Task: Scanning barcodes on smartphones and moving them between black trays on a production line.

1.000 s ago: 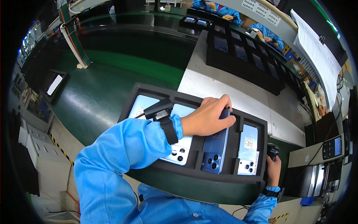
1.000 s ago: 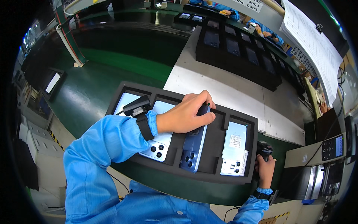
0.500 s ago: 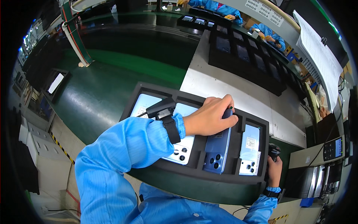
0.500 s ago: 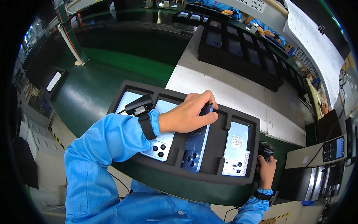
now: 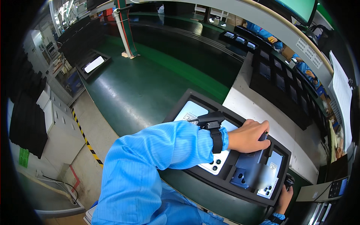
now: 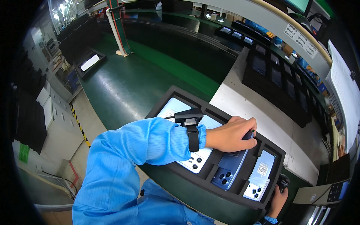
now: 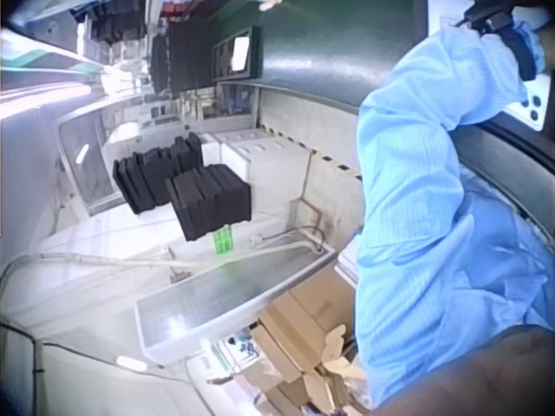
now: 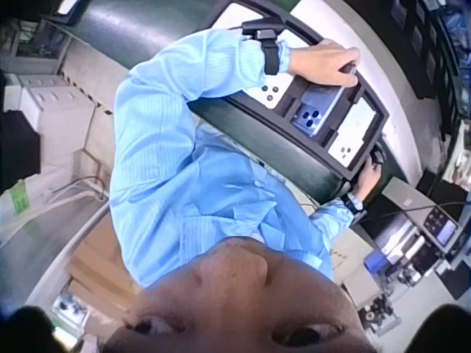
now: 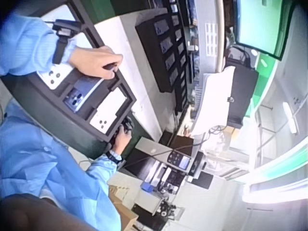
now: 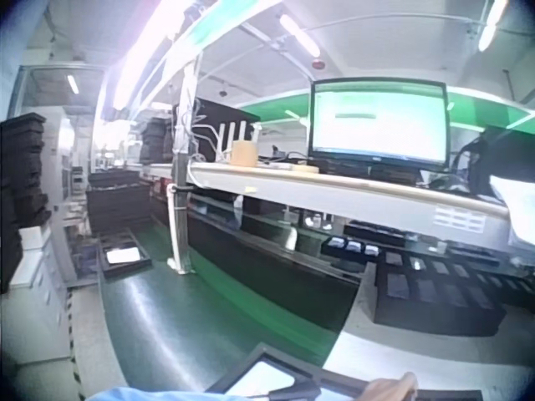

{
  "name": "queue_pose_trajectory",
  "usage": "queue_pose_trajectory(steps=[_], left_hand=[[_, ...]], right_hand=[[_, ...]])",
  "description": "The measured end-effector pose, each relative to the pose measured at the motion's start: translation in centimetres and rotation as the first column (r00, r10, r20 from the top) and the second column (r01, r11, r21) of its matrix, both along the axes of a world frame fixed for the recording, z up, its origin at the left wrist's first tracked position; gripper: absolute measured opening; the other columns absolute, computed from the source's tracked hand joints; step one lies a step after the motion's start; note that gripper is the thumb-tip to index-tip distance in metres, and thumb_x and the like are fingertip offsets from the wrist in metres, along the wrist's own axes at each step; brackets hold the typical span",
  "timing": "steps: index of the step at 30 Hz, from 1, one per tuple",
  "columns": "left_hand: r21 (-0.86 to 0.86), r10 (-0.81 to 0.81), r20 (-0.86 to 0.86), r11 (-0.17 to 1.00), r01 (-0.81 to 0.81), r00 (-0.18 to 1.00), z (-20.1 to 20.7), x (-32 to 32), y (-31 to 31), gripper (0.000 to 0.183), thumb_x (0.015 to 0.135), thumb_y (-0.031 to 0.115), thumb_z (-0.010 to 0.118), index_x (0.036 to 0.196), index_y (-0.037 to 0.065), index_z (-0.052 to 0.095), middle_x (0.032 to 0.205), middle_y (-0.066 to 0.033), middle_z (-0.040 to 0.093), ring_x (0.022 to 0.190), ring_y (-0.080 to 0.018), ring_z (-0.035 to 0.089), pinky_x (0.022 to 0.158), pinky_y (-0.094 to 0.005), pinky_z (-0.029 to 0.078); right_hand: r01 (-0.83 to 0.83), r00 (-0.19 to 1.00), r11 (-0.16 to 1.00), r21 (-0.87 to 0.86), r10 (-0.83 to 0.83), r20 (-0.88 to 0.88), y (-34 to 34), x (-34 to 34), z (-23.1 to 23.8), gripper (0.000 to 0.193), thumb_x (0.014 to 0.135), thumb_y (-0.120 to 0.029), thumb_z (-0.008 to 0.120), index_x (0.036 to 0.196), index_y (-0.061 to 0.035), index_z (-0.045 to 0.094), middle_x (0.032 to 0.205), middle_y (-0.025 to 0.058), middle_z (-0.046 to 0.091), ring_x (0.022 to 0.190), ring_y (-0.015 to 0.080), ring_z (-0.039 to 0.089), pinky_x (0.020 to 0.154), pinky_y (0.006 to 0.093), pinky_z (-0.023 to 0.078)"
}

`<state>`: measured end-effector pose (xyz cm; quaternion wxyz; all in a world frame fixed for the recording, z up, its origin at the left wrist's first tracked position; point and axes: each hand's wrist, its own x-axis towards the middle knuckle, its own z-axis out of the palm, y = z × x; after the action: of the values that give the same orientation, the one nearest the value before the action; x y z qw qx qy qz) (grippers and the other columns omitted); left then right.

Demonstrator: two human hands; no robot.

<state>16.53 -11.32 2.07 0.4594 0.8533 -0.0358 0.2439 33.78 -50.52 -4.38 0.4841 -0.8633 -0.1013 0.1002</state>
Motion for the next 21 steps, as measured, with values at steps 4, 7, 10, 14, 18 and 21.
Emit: queue_pose_trajectory(steps=[4, 7, 10, 14, 18, 21], left_hand=[[0.006, -0.027, -0.046, 1.0, 0.027, 0.999, 0.5, -0.4, 0.4, 0.033, 0.094, 0.031, 0.062, 0.105, 0.004, 0.048, 0.09, -0.0178, 0.063, 0.092, -0.0362, 0.06, 0.101, -0.0448, 0.036], [0.015, -0.027, -0.047, 1.0, 0.028, 0.999, 0.4, -0.1, 0.2, 0.034, 0.094, 0.033, 0.061, 0.106, 0.005, 0.048, 0.088, -0.0187, 0.063, 0.093, -0.04, 0.058, 0.101, -0.0463, 0.037], [-0.008, -0.038, -0.078, 0.999, 0.038, 0.996, 0.9, -0.5, 0.2, 0.035, 0.094, 0.035, 0.061, 0.106, 0.005, 0.048, 0.089, -0.0201, 0.063, 0.098, -0.0404, 0.057, 0.103, -0.0466, 0.036], [-0.02, -0.051, -0.111, 0.999, 0.049, 0.993, 1.3, -1.0, 0.5, 0.037, 0.094, 0.036, 0.061, 0.107, 0.004, 0.048, 0.092, -0.0215, 0.063, 0.102, -0.0416, 0.055, 0.103, -0.0475, 0.036], [-0.02, -0.07, -0.096, 0.997, 0.069, 0.993, 1.2, -0.4, 0.1, 0.039, 0.094, 0.037, 0.06, 0.108, 0.004, 0.047, 0.094, -0.0225, 0.063, 0.101, -0.0427, 0.055, 0.101, -0.049, 0.038], [-0.017, -0.063, -0.1, 0.998, 0.061, 0.993, 0.9, -0.1, 0.0, 0.04, 0.093, 0.038, 0.061, 0.108, 0.004, 0.048, 0.096, -0.0238, 0.063, 0.101, -0.0432, 0.054, 0.099, -0.0492, 0.039]], right_hand=[[0.246, 0.845, 0.969, 0.004, -0.216, 0.489, 1.2, -1.9, 0.3, 0.064, 0.099, -0.021, 0.067, 0.154, -0.0062, 0.038, 0.11, 0.0159, 0.061, 0.099, 0.0231, 0.058, 0.091, 0.0349, 0.049], [0.293, 0.5, 0.893, 0.342, -0.448, 0.741, -0.7, -0.5, 1.1, 0.05, 0.099, -0.02, 0.067, 0.143, -0.0041, 0.048, 0.106, 0.0117, 0.062, 0.089, 0.0229, 0.061, 0.077, 0.0348, 0.052], [0.304, 0.534, 0.803, 0.513, -0.59, 0.606, -2.9, -0.7, 7.4, 0.043, 0.1, -0.02, 0.062, 0.135, 0.0003, 0.049, 0.114, 0.0194, 0.063, 0.097, 0.0304, 0.067, 0.081, 0.0408, 0.056], [0.392, 0.574, 0.624, 0.676, -0.74, 0.35, -6.7, 4.1, 11.8, 0.05, 0.108, -0.042, 0.042, 0.11, 0.0072, 0.055, 0.102, 0.0198, 0.065, 0.077, 0.0307, 0.067, 0.063, 0.0419, 0.057], [0.883, 0.254, 0.453, -0.123, -0.24, 0.937, -25.6, 19.5, 7.5, 0.033, 0.099, -0.035, 0.056, 0.109, -0.0041, 0.06, 0.098, 0.0098, 0.07, 0.072, 0.0211, 0.069, 0.054, 0.0357, 0.054], [0.902, 0.223, 0.424, -0.089, -0.28, 0.934, -31.1, 23.7, 6.4, 0.033, 0.091, -0.039, 0.066, 0.113, -0.0136, 0.064, 0.094, 0.0027, 0.069, 0.073, 0.0177, 0.07, 0.053, 0.0342, 0.052]])
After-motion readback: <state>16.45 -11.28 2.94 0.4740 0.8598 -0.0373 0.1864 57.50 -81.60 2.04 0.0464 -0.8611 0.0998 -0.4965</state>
